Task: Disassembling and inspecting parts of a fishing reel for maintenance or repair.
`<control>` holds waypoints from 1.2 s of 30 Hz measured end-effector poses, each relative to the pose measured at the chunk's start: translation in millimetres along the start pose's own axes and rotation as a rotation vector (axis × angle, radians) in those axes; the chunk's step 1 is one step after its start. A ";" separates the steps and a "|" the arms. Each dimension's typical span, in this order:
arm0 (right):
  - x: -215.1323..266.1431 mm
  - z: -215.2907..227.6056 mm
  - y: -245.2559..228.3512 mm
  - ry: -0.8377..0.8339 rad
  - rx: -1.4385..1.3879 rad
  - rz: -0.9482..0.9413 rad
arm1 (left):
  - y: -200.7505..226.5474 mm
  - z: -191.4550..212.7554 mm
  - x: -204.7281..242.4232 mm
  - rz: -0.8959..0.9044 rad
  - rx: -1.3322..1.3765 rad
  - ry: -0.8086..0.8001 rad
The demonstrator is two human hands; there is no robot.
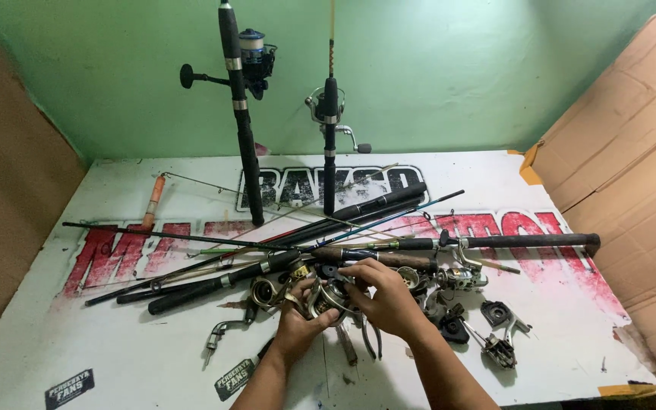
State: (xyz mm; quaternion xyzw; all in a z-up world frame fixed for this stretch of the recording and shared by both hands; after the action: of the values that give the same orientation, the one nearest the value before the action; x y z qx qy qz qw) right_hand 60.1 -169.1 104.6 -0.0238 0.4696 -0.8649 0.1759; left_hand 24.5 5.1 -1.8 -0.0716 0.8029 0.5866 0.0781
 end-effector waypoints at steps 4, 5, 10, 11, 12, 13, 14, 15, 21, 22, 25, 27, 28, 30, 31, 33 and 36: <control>-2.4 -0.5 3.5 -0.021 0.012 -0.030 | -5.5 2.6 -0.8 0.056 -0.038 0.017; -2.4 -0.6 4.4 -0.014 0.022 -0.014 | -5.8 2.9 -0.7 0.041 -0.053 0.006; -3.1 1.4 2.9 -0.007 0.032 0.037 | -10.9 5.0 -2.3 -0.005 -0.058 -0.025; -2.9 1.1 2.6 -0.008 0.029 0.048 | -11.0 5.3 -2.6 -0.002 -0.054 -0.024; -2.3 0.8 2.3 -0.010 0.027 0.058 | -11.1 5.5 -2.6 0.002 -0.050 -0.023; -3.5 0.6 3.4 -0.011 0.026 0.057 | -12.8 6.1 -3.2 0.003 -0.050 -0.021; -3.2 0.0 4.6 -0.009 0.032 0.060 | -15.0 6.9 -2.5 0.010 -0.052 -0.016; -2.9 -0.3 5.8 -0.007 0.038 0.063 | -17.1 7.5 -1.8 0.018 -0.054 -0.011; 1.1 4.2 1.4 -0.041 0.063 0.128 | -16.4 7.9 -1.7 -0.019 -0.012 -0.011; 0.8 5.6 2.0 -0.042 0.064 0.130 | -16.6 7.6 -1.6 -0.021 -0.012 -0.010; -1.0 8.1 2.9 -0.106 0.058 0.118 | -16.2 7.3 -2.3 -0.025 -0.055 0.002; -1.8 9.2 1.8 -0.144 0.096 0.116 | -15.9 7.5 -2.4 -0.014 -0.094 0.000; -1.4 11.1 -0.5 -0.145 0.096 0.114 | -12.5 6.2 -1.9 -0.012 -0.094 0.000; -1.0 13.8 -4.7 -0.172 0.126 0.109 | -6.3 3.2 -1.5 0.006 -0.102 -0.014; -1.8 13.4 -3.3 -0.172 0.125 0.109 | -7.5 3.6 -1.6 0.006 -0.103 -0.015; -3.6 12.7 -0.2 -0.171 0.144 0.098 | -9.7 4.2 -2.1 0.001 -0.096 -0.019; -8.1 12.0 4.4 -0.190 0.130 -0.006 | -16.1 7.1 -1.1 -0.011 -0.115 -0.025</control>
State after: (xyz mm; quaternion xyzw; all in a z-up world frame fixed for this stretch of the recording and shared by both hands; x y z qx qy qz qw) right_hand 71.4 -178.3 108.7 -0.0954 0.3935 -0.8879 0.2182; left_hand 29.1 7.0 -18.7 -0.0728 0.7664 0.6322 0.0871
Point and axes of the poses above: each hand's wrist, its own x-axis away from the middle knuckle, its own z-axis out of the back of the hand, y = z × x, the point moved 4 cm from there along -x, towards the middle knuckle, and after that the axes turned 14 degrees about -z, right-handed, at the moved point
